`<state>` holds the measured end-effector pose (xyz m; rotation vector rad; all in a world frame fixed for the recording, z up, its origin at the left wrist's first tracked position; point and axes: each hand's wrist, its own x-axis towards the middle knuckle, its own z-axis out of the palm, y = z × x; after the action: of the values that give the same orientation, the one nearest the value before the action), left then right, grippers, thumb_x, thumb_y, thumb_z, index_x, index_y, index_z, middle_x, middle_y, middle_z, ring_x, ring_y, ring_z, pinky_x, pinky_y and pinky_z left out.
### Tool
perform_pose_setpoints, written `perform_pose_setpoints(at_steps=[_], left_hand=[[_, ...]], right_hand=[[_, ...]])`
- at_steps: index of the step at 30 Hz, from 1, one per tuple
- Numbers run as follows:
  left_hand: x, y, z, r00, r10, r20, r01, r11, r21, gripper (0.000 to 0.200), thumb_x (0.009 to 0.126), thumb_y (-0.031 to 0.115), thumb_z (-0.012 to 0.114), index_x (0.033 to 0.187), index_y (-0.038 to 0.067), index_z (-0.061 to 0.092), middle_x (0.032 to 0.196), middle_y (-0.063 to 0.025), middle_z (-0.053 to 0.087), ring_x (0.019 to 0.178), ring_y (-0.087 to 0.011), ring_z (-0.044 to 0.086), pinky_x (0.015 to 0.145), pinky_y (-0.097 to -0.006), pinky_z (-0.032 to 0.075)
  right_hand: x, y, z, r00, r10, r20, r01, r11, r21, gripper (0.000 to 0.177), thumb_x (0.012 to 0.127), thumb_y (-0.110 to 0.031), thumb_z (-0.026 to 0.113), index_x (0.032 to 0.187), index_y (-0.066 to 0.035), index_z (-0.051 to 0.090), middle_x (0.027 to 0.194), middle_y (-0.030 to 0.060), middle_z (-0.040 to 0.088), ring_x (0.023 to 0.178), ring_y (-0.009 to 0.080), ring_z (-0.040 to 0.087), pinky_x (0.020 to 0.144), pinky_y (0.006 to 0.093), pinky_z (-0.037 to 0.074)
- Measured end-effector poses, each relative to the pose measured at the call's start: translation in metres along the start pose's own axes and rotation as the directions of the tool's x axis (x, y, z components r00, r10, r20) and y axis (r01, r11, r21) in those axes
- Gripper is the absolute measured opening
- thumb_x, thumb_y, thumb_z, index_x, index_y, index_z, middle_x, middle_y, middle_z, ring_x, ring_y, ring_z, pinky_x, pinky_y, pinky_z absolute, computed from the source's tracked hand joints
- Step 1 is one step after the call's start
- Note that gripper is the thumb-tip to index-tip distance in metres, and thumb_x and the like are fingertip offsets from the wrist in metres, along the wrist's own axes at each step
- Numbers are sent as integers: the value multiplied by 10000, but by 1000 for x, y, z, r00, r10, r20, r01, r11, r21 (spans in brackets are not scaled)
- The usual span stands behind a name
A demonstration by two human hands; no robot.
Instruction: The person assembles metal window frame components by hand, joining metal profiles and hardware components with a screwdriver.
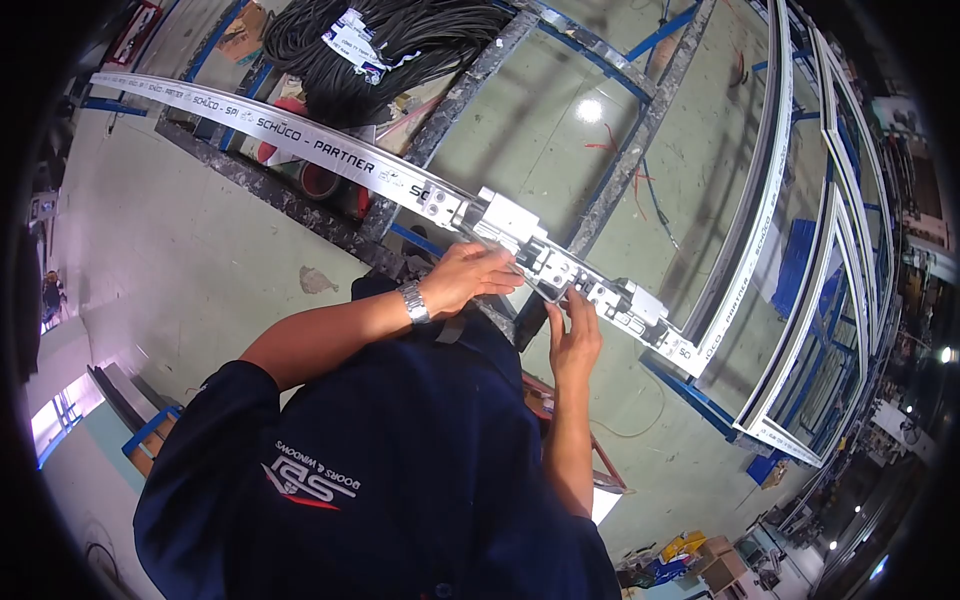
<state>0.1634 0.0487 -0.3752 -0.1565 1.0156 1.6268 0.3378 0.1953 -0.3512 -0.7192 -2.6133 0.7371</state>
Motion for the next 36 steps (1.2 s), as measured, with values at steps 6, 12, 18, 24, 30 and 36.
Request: perform_pose_setpoints(at_steps=[6, 12, 18, 24, 30, 36], left_hand=[[4, -1, 2, 999, -9, -44, 9, 1000, 1, 319, 1013, 246, 591, 1120, -54, 577, 1073, -204, 673, 1016, -276, 700, 873, -370, 589], [4, -3, 5, 996, 18, -91, -19, 1000, -7, 301, 1010, 229, 593, 1110, -55, 578, 1056, -208, 674, 1014, -280, 700, 866, -370, 591], [3, -5, 0, 997, -7, -76, 6, 1000, -12, 285, 1010, 223, 592, 1116, -41, 586, 1060, -186, 669, 1022, -277, 696, 871, -365, 588], [3, -4, 0, 999, 28, 29, -27, 999, -33, 295, 1011, 233, 591, 1115, -44, 593, 1074, -167, 666, 1021, -264, 695, 873, -362, 587], [1, 0, 1, 1000, 3, -5, -3, 999, -32, 309, 1014, 241, 585, 1121, -49, 587, 1063, -175, 673, 1007, -273, 702, 873, -362, 587], [3, 5, 2, 998, -30, -47, 30, 1000, -9, 325, 1011, 245, 592, 1129, -58, 581, 1064, -205, 673, 989, -289, 709, 857, -366, 593]], right_hand=[[9, 3, 1, 864, 353, 358, -482, 783, 392, 304, 999, -257, 601, 892, 16, 682, 668, 104, 640, 590, 211, 647, 562, 322, 509], [5, -13, 4, 717, 514, 471, -664, 299, 685, 329, 1024, -234, 555, 902, 45, 678, 707, 102, 631, 598, 173, 634, 593, 305, 523], [2, -18, -5, 967, 216, 135, -242, 943, 228, 313, 996, -232, 615, 930, 65, 692, 779, 137, 677, 719, 221, 680, 688, 314, 544], [10, -2, 11, 612, 514, 601, -739, 100, 666, 392, 1010, -333, 575, 802, -7, 636, 634, 73, 615, 531, 158, 587, 585, 312, 524], [6, -31, 5, 859, 492, 139, -502, 759, 414, 356, 970, -274, 654, 1117, 49, 631, 910, 149, 686, 695, 217, 692, 649, 317, 554], [5, -9, 6, 965, 237, 112, -254, 952, 173, 268, 953, -222, 673, 960, 46, 679, 788, 135, 681, 686, 216, 673, 623, 298, 532]])
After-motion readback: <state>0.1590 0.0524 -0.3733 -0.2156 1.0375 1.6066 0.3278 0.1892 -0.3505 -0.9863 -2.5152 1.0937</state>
